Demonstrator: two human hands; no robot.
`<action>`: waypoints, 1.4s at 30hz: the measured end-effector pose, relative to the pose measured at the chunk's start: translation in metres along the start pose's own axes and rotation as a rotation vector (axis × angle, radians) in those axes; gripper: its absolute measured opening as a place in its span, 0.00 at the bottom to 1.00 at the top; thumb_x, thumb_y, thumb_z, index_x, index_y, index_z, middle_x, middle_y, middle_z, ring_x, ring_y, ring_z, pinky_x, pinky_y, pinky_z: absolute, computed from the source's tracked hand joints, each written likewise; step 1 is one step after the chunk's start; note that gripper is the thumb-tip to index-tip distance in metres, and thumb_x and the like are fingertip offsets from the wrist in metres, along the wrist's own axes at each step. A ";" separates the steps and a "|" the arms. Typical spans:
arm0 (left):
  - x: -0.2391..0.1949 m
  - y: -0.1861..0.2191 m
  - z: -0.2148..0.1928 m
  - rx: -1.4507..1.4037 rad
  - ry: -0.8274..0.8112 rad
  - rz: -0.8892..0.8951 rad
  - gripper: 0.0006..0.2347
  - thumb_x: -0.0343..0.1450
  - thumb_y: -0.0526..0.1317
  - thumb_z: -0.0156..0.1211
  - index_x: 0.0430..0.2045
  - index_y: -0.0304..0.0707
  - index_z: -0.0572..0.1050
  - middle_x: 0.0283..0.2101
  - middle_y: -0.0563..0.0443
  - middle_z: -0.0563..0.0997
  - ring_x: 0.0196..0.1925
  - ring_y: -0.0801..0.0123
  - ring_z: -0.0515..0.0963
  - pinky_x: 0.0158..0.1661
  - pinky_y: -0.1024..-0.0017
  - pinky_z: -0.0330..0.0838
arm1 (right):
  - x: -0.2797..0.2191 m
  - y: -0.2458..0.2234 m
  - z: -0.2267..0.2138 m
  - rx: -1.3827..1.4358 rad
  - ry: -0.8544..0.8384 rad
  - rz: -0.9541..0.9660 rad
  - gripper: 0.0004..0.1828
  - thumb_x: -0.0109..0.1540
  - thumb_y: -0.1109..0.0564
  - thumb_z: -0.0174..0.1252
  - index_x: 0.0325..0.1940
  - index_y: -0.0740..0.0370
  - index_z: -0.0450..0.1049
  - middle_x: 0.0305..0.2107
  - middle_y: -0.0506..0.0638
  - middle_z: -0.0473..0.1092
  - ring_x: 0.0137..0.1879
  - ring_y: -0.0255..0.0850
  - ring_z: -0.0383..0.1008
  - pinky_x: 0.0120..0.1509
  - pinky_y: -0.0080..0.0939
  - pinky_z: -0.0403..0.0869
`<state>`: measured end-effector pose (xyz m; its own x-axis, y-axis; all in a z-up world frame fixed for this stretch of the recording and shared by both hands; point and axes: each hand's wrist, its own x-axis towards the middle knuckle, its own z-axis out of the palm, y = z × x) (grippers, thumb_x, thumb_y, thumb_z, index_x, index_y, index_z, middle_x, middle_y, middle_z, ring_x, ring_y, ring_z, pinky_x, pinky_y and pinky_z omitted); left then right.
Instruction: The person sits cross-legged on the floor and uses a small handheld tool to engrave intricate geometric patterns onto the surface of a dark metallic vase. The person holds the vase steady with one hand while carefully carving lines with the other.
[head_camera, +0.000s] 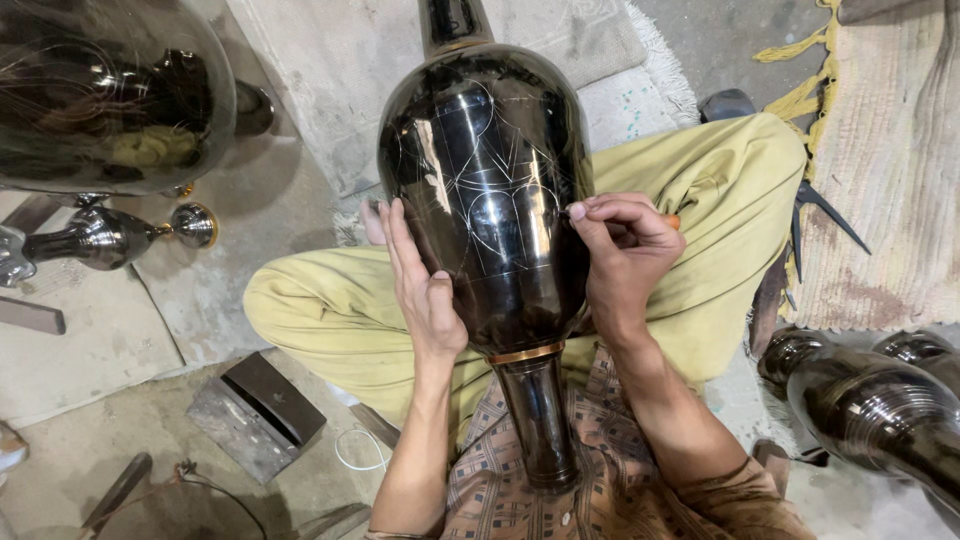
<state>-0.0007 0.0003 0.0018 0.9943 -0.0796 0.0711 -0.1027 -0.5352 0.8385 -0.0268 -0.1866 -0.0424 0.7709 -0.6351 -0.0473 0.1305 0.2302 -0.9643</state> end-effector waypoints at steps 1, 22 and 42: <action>0.000 0.001 0.000 0.004 0.001 0.001 0.35 0.68 0.42 0.38 0.74 0.23 0.50 0.81 0.28 0.42 0.85 0.45 0.40 0.81 0.52 0.37 | -0.001 0.000 0.000 -0.012 -0.001 -0.003 0.07 0.61 0.73 0.68 0.36 0.66 0.78 0.38 0.50 0.75 0.42 0.31 0.76 0.45 0.26 0.74; 0.000 0.003 0.001 0.024 0.021 0.013 0.34 0.69 0.42 0.38 0.74 0.25 0.50 0.81 0.30 0.42 0.86 0.46 0.40 0.81 0.52 0.36 | -0.014 -0.004 0.002 -0.082 0.015 -0.091 0.08 0.60 0.71 0.70 0.35 0.63 0.78 0.35 0.48 0.76 0.41 0.31 0.76 0.47 0.28 0.75; 0.001 0.003 -0.001 -0.001 0.016 0.018 0.34 0.69 0.42 0.38 0.75 0.26 0.49 0.81 0.28 0.41 0.85 0.45 0.41 0.81 0.52 0.36 | -0.015 -0.003 0.004 0.104 0.068 -0.033 0.06 0.62 0.70 0.67 0.37 0.63 0.79 0.35 0.52 0.77 0.43 0.36 0.80 0.52 0.36 0.84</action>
<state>-0.0003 -0.0005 0.0047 0.9927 -0.0755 0.0945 -0.1202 -0.5329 0.8376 -0.0365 -0.1745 -0.0379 0.7213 -0.6916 -0.0370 0.2218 0.2812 -0.9337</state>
